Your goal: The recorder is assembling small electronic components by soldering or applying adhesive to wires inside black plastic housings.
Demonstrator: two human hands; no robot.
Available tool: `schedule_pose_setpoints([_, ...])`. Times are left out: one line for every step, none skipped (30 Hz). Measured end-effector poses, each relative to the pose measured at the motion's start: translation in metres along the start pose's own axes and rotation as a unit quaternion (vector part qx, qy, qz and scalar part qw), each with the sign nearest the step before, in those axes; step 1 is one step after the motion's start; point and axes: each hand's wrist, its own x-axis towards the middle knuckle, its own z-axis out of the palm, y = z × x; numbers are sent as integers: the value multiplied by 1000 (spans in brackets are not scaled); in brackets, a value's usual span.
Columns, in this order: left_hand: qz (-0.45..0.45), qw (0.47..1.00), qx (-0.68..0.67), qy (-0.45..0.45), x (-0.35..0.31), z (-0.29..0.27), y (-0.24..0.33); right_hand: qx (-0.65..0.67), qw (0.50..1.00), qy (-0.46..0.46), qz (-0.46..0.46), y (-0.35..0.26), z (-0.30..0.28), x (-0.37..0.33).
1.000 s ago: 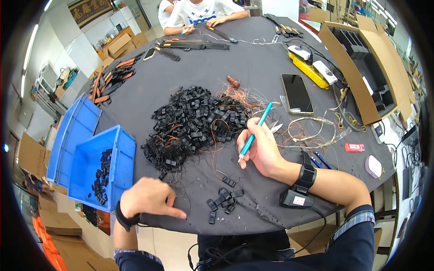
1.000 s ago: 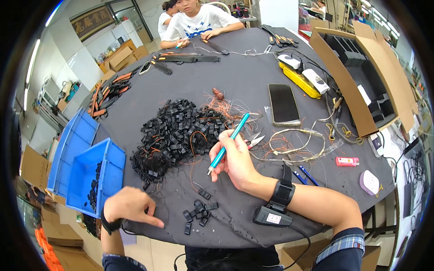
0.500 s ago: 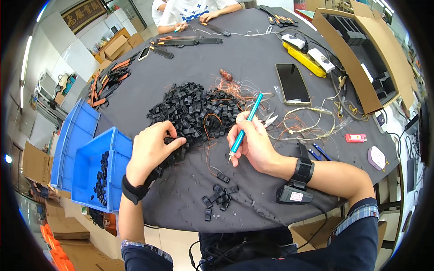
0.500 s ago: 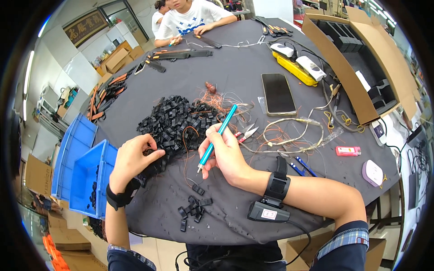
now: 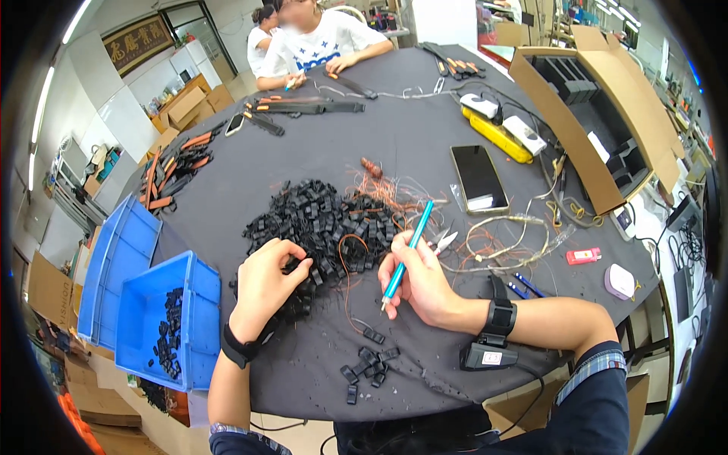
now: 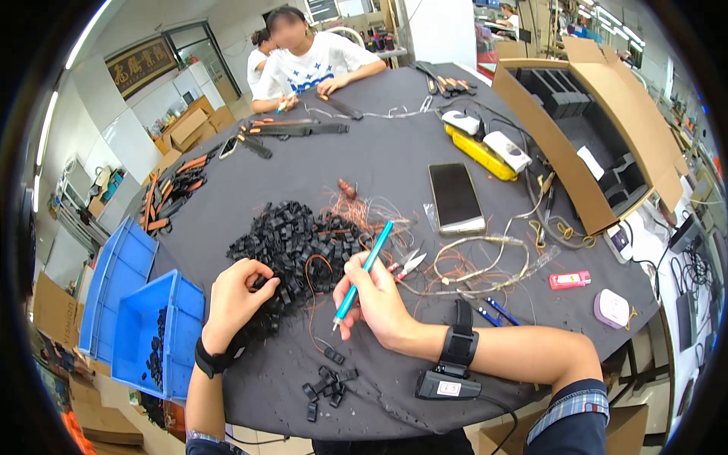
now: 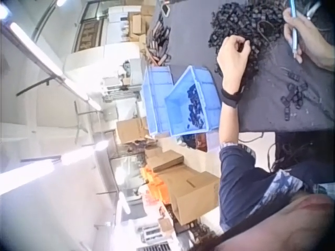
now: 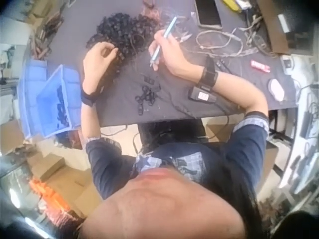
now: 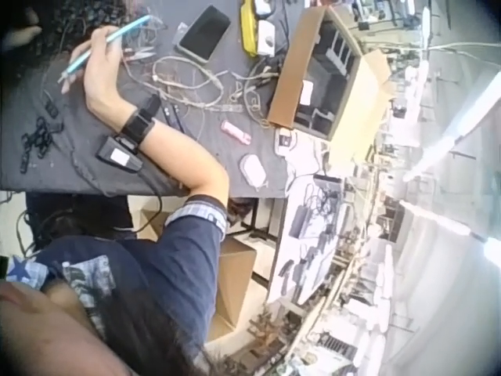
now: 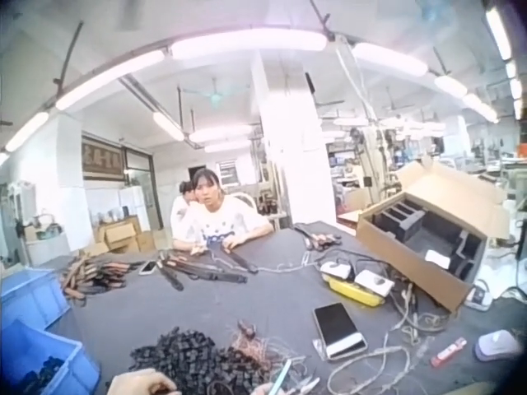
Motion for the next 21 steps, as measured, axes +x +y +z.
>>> schedule_pose_setpoints([-6,999,-38,38,0,-3,0,3,1000,-2,1,1,-1,0])
schedule_pose_setpoints([-16,994,-63,89,1,-8,-2,0,1000,-7,-5,2,0,1])
schedule_pose_setpoints([-24,986,-94,136,4,-11,-6,3,1000,-3,-6,1,-2,0])
schedule_pose_setpoints([-26,980,-78,180,5,-22,-11,9,1000,-3,-4,1,-1,1])
schedule_pose_setpoints([-20,974,-62,219,4,-30,-19,7,1000,-6,-7,1,0,1])
schedule_pose_setpoints([-23,964,-66,256,4,-37,-14,6,1000,7,-6,0,0,1])
schedule_pose_setpoints([-29,954,-67,292,2,-46,-6,5,1000,18,-1,0,-1,1])
schedule_pose_setpoints([-3,945,-59,321,1,-52,-5,9,1000,16,-6,0,-1,1])
schedule_pose_setpoints([21,937,-51,346,-2,-58,-3,8,1000,17,-6,-1,0,0])
schedule_pose_setpoints([27,930,-47,363,-4,-65,4,9,1000,24,-10,-2,0,0])
schedule_pose_setpoints([32,924,-50,379,-5,-70,11,9,999,31,-14,-2,-1,0])
schedule_pose_setpoints([30,921,-15,389,-7,-75,11,11,999,31,-13,-2,-1,2])
schedule_pose_setpoints([27,917,19,398,-8,-78,10,10,1000,28,-11,-2,1,3])
schedule_pose_setpoints([26,916,22,400,-8,-79,11,7,999,32,-8,-1,3,4])
schedule_pose_setpoints([23,919,40,392,-9,-76,13,2,999,43,-6,0,3,2])
schedule_pose_setpoints([21,921,58,383,-9,-71,16,2,999,47,-5,0,3,1])
schedule_pose_setpoints([31,932,71,354,-10,-61,20,-9,999,52,-3,-1,2,1])
schedule_pose_setpoints([63,945,92,306,-9,-50,24,-20,998,56,-3,-3,1,2])
schedule_pose_setpoints([93,954,116,260,-10,-39,27,-22,998,55,-2,-3,0,3])
schedule_pose_setpoints([112,962,104,225,-10,-28,28,-23,999,43,-3,-3,-2,5])
schedule_pose_setpoints([130,969,93,187,-13,-19,29,-23,999,31,-1,-1,-1,3])
